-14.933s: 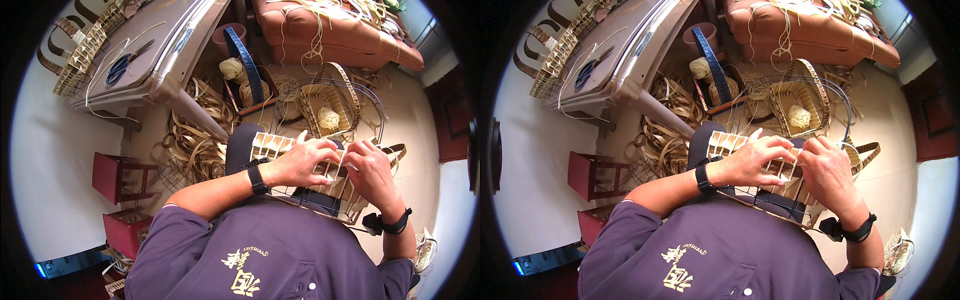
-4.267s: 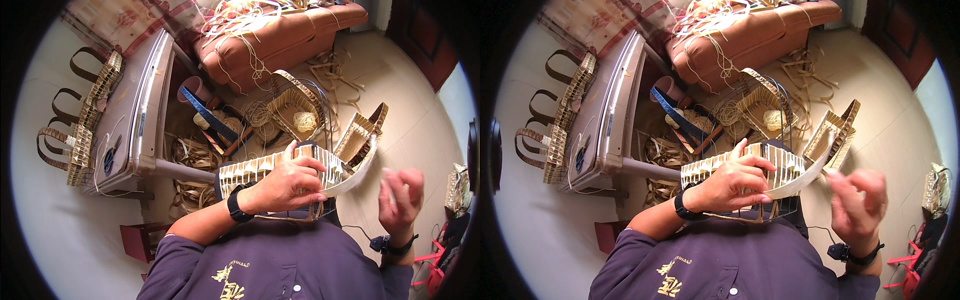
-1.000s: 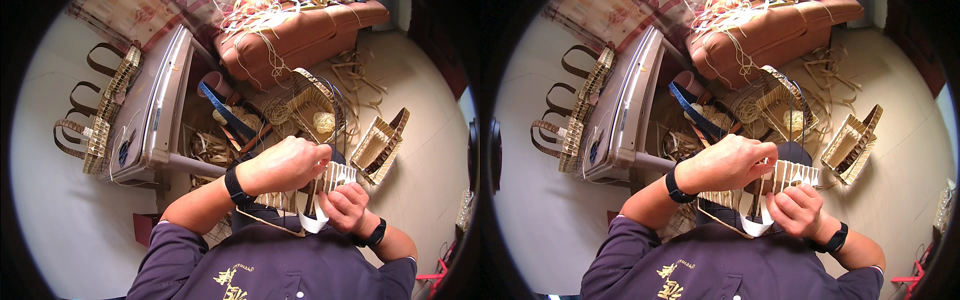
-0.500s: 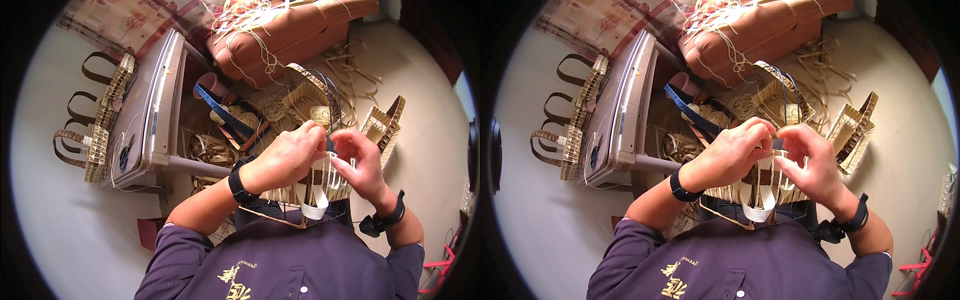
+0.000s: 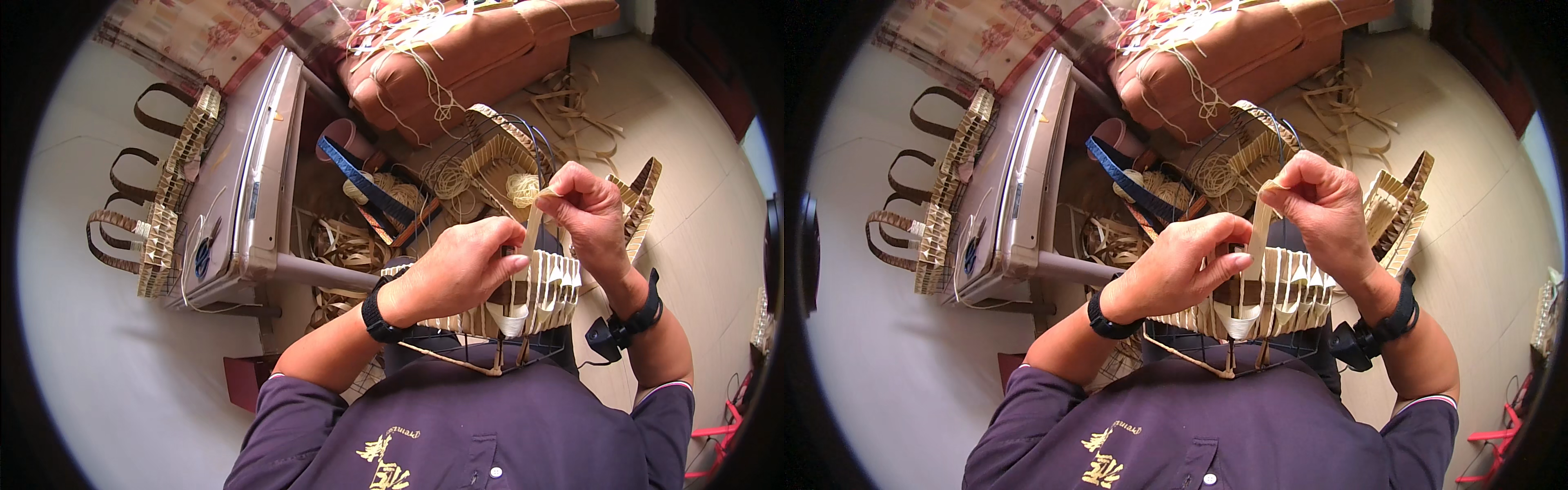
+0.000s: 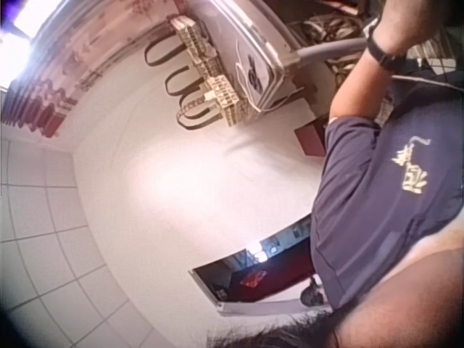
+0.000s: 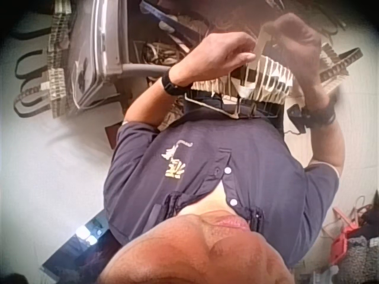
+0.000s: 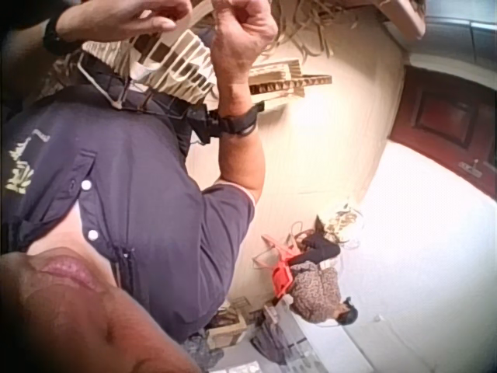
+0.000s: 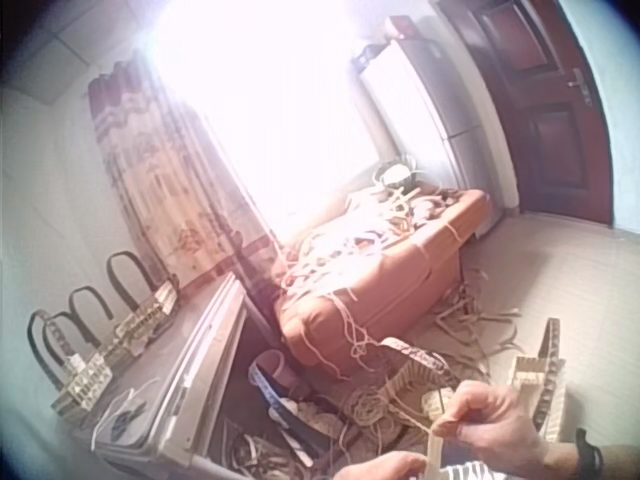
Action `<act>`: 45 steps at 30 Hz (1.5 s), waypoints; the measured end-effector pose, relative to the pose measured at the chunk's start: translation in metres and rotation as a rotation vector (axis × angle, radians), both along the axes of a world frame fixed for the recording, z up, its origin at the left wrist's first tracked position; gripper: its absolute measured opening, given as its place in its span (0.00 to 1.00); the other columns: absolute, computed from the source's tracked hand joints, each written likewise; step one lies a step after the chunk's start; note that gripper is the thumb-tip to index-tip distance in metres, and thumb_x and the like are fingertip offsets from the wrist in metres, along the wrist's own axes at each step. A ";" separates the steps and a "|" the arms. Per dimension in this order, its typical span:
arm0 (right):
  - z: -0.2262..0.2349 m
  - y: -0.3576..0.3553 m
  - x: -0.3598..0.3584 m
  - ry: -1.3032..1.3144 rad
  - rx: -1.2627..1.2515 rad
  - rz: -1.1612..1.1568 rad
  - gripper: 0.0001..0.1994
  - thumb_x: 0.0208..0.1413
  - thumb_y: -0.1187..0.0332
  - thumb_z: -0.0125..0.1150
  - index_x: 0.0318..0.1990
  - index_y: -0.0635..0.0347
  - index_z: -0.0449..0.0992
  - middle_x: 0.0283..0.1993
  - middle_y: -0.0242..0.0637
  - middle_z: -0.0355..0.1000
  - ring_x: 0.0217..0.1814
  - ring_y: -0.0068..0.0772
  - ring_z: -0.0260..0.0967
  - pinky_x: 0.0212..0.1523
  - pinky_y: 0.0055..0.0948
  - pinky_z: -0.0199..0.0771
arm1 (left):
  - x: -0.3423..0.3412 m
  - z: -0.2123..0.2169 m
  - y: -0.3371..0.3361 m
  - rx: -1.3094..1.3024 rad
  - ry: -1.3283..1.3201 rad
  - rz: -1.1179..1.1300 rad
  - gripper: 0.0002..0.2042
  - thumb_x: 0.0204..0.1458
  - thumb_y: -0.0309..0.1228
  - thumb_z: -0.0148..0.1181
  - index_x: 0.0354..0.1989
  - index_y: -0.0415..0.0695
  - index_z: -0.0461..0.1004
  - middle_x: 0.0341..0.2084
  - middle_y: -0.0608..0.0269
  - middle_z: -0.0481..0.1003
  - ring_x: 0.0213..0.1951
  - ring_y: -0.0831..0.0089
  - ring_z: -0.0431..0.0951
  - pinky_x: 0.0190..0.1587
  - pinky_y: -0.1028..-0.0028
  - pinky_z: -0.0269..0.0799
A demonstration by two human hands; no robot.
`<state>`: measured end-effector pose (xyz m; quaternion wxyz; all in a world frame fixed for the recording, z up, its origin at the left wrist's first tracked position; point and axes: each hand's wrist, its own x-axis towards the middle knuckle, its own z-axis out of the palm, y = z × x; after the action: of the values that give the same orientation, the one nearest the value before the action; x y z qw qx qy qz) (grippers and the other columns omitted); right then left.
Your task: The person weaves strips of material into a basket frame, tucking the ends through the existing structure and pulling them tight by hand.
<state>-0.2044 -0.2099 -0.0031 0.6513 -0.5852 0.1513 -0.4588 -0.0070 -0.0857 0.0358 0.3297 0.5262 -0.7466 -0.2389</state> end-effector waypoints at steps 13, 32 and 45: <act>0.028 0.001 -0.014 -0.060 -0.309 -0.169 0.09 0.61 0.87 0.73 0.40 0.64 0.80 0.43 0.28 0.76 0.40 0.14 0.71 0.44 0.20 0.75 | -0.013 -0.005 0.000 -0.071 -0.118 0.099 0.07 0.60 0.28 0.74 0.38 0.40 0.81 0.33 0.56 0.79 0.30 0.58 0.82 0.34 0.63 0.78; 0.038 0.046 -0.055 0.982 -1.170 -0.287 0.05 0.56 0.70 0.65 0.38 0.59 0.78 0.42 0.40 0.73 0.45 0.40 0.77 0.46 0.40 0.80 | -0.022 -0.016 0.001 -0.186 -0.209 0.136 0.07 0.52 0.22 0.72 0.31 0.42 0.77 0.31 0.59 0.78 0.27 0.65 0.85 0.32 0.67 0.81; 0.023 0.036 -0.059 0.913 -0.887 -0.118 0.03 0.58 0.71 0.70 0.33 0.59 0.84 0.34 0.42 0.78 0.38 0.47 0.82 0.40 0.46 0.81 | -0.010 -0.006 0.004 -0.044 -0.125 0.062 0.06 0.58 0.23 0.75 0.37 0.40 0.80 0.37 0.61 0.80 0.30 0.70 0.83 0.34 0.69 0.80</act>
<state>-0.2634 -0.1739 0.0195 0.1908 -0.9263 0.2414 -0.2175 -0.0168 -0.0817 0.0294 0.3012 0.5556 -0.7541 -0.1787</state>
